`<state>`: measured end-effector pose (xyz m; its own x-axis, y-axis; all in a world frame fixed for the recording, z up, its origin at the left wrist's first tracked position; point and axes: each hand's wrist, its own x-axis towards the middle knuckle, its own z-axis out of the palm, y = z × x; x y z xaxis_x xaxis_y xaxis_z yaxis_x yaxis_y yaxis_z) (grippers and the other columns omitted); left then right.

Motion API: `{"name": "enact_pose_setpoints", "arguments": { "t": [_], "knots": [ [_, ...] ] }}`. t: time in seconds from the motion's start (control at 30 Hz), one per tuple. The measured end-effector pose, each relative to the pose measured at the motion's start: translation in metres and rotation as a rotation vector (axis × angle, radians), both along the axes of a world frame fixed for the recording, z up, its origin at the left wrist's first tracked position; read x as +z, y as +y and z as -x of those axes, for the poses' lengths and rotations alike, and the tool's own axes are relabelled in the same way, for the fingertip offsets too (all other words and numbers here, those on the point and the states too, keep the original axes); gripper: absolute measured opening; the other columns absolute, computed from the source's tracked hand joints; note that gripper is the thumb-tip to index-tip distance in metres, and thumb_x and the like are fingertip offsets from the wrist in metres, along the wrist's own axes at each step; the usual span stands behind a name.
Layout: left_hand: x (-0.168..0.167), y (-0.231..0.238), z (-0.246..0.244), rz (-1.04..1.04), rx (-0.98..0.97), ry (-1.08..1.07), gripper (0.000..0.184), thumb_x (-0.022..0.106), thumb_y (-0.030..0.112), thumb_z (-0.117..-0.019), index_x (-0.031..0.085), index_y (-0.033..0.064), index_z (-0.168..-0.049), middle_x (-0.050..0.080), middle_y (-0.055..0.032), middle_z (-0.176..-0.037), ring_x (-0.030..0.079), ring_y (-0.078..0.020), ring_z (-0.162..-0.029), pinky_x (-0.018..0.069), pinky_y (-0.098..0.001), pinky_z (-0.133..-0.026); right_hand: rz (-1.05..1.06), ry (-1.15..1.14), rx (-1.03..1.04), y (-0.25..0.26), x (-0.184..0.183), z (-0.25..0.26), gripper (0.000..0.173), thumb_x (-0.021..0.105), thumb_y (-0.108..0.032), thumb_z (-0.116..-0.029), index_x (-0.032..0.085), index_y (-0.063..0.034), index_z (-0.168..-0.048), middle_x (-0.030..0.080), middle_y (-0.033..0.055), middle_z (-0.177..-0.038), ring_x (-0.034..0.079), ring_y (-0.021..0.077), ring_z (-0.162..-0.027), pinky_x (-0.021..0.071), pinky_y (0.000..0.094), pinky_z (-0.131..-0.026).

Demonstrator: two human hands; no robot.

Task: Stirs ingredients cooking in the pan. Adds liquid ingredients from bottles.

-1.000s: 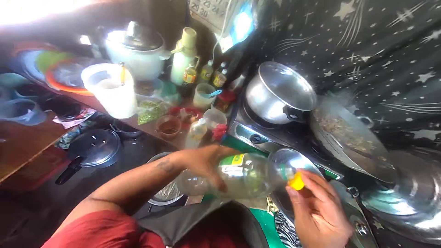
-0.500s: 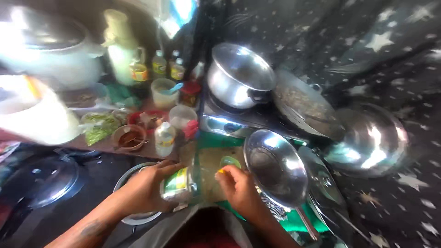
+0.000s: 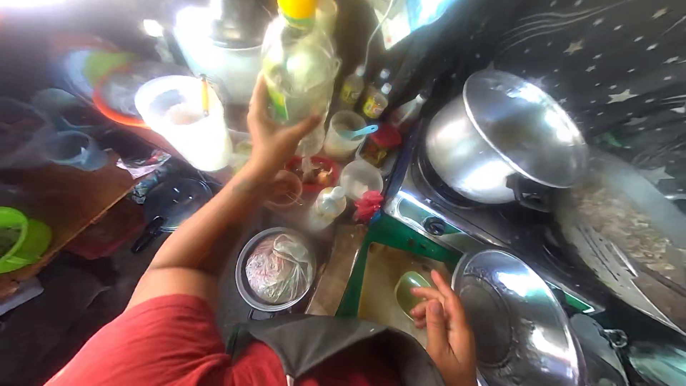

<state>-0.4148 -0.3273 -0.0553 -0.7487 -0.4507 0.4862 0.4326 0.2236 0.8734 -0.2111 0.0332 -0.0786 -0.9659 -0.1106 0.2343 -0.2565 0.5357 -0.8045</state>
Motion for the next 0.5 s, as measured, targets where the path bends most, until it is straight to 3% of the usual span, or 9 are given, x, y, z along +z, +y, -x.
{"name": "enact_pose_setpoints", "arguments": {
  "t": [0.07,0.2,0.33,0.5],
  "knots": [
    [-0.022,-0.005,0.057,-0.039,0.028,-0.122,0.106,0.093,0.026,-0.07,0.033,-0.0005,-0.154,0.056,-0.0184,-0.141,0.058,-0.0204,-0.128,0.0502,-0.0356,-0.107,-0.006,-0.032,-0.035,0.001,-0.006,-0.002,0.053,0.042,-0.022,-0.1094,0.039,0.0205,-0.142,0.069,0.0156,-0.108,0.065,0.0011,-0.076,0.0566,0.0175,-0.067],
    [-0.095,-0.009,0.142,0.135,0.015,-0.347,0.105,0.092,0.028,-0.0692,0.035,0.006,-0.155,0.056,-0.024,-0.141,0.053,-0.0371,-0.133,0.0449,-0.0529,-0.112,-0.026,-0.07,-0.13,0.005,-0.01,-0.002,0.05,0.042,-0.018,-0.1081,0.04,0.0209,-0.14,0.069,0.0157,-0.107,0.066,0.0011,-0.077,0.0565,0.0175,-0.067],
    [-0.141,0.0,0.169,0.168,-0.018,-0.565,0.105,0.092,0.02,-0.0685,0.033,0.0061,-0.154,0.059,-0.0254,-0.138,0.058,-0.0402,-0.129,0.0464,-0.0582,-0.108,-0.056,-0.083,-0.183,0.006,-0.014,0.005,0.049,0.043,-0.013,-0.1056,0.041,0.022,-0.139,0.068,0.0169,-0.106,0.064,0.0002,-0.077,0.0545,0.0155,-0.067],
    [-0.176,-0.006,0.184,0.219,-0.018,-0.672,0.103,0.09,0.018,-0.073,0.029,0.0048,-0.154,0.055,-0.0283,-0.14,0.057,-0.0418,-0.13,0.0464,-0.0589,-0.108,-0.054,-0.092,-0.187,0.004,-0.029,0.015,0.049,0.049,-0.019,-0.1049,0.048,0.0177,-0.137,0.07,0.015,-0.106,0.065,0.0018,-0.078,0.0561,0.0172,-0.068]
  ]
}}
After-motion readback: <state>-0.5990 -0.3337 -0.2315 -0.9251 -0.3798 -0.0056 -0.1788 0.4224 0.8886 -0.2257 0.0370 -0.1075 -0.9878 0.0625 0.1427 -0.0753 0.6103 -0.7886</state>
